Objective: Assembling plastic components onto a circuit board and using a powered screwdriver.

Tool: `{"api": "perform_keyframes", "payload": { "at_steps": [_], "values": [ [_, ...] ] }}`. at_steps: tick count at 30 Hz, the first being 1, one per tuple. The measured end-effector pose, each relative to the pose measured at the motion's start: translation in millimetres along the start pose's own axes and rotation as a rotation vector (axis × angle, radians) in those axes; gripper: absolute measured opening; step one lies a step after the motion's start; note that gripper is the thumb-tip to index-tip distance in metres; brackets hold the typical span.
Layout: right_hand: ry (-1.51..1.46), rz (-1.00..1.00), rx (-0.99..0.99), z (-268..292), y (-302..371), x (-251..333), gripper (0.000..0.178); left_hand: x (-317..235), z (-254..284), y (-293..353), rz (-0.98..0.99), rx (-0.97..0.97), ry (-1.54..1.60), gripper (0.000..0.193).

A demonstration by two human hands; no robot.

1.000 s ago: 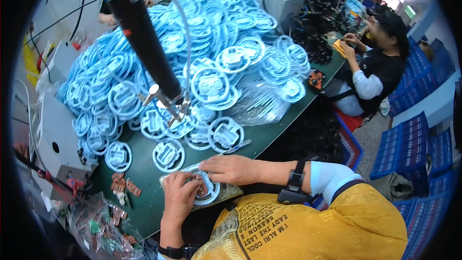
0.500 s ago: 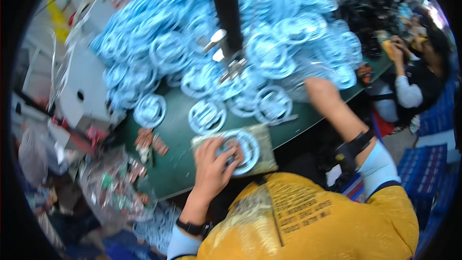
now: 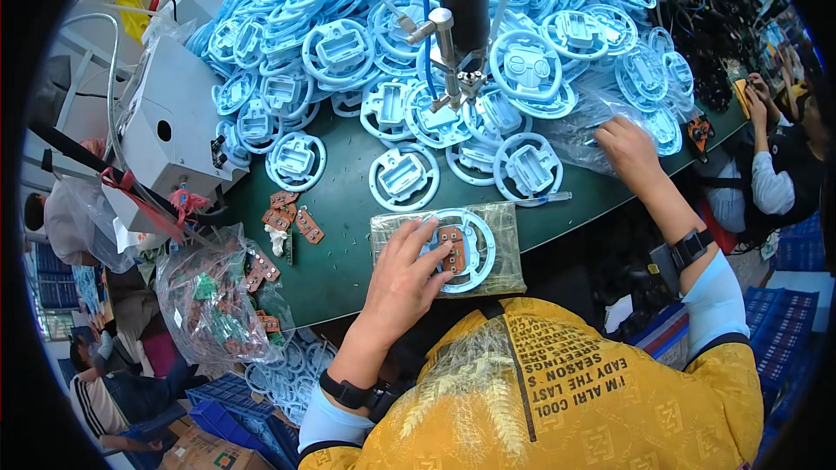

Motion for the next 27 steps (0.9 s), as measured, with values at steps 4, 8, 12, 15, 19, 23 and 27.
{"api": "perform_keyframes", "payload": {
  "at_steps": [4, 8, 12, 15, 19, 23, 27],
  "values": [
    [-0.342, 0.309, -0.422, 82.0, 23.2, 55.7, 0.025, -20.8, 14.4, -4.3, 0.032, -0.009, -0.089, 0.045],
    [-0.679, 0.381, -0.301, 102.9, 21.1, 118.0, 0.037, -8.4, -2.2, 4.4, 0.055, 0.025, -0.071, 0.047],
    [-0.881, 0.265, -0.234, 81.7, 25.1, 121.3, 0.035, -6.4, -10.1, 12.5, 0.048, -0.002, -0.069, 0.041],
    [-1.120, 0.181, -0.151, 74.1, 34.3, 109.5, 0.035, -8.1, -3.8, 9.4, 0.063, -0.068, -0.060, 0.041],
    [-1.320, 0.037, -0.178, 88.3, 40.3, 84.9, 0.034, -11.5, -3.3, 12.1, 0.073, -0.079, -0.099, 0.041],
    [-1.324, -0.004, -0.264, 95.6, 50.6, 75.7, 0.034, -9.9, -4.8, 13.9, 0.118, -0.074, -0.102, 0.041],
    [-1.561, -0.072, -0.139, 61.7, 52.5, 65.9, 0.031, -2.5, -9.9, 0.7, 0.113, -0.095, -0.070, 0.042]
  ]
}}
Point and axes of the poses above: each hand's wrist, its own y-axis away from the middle knuckle, its own z-axis out of the back of the hand, x = y × z, the point moved 9 cm from there along -y, towards the middle knuckle, and after that the axes turned 14 degrees about x, right-handed, at the moved point
